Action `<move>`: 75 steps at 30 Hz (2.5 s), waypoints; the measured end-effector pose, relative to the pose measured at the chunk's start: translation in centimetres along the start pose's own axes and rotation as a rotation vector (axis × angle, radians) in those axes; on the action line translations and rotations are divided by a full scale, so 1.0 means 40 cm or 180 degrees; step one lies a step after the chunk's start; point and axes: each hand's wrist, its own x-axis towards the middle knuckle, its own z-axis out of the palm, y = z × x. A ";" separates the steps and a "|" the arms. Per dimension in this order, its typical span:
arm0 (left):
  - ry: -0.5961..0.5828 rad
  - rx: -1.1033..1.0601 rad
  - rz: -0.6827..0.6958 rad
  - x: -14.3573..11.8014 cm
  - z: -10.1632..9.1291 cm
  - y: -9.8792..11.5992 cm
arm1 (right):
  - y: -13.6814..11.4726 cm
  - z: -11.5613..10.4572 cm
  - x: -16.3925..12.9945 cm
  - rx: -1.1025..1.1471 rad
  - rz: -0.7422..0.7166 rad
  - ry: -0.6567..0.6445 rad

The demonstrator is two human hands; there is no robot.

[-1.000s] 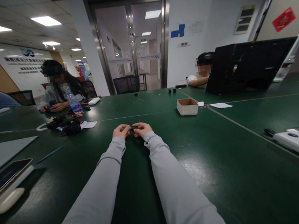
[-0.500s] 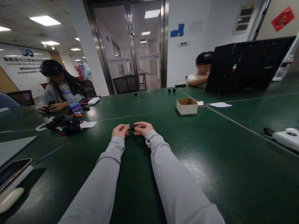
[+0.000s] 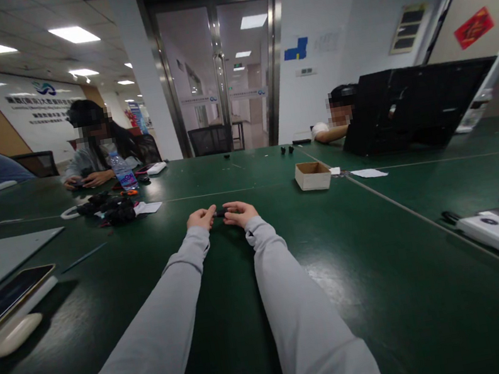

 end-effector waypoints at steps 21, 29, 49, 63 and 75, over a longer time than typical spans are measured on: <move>0.0040 0.0086 -0.0690 -0.006 0.002 0.028 | 0.007 -0.007 -0.001 -0.0488 -0.0500 -0.0168; 0.0024 0.0026 -0.0523 -0.017 -0.007 0.033 | -0.003 0.006 -0.009 -0.0402 -0.0330 -0.0068; -0.0505 -0.0838 -0.0250 -0.001 0.002 0.011 | -0.004 0.015 0.008 0.0078 0.0213 0.0387; -0.0755 -0.0887 0.0166 -0.009 -0.004 0.017 | -0.005 0.013 0.009 0.0054 0.0249 0.0432; -0.0741 -0.0607 0.0050 -0.004 0.007 0.006 | -0.006 0.010 0.009 0.0052 0.0262 0.0343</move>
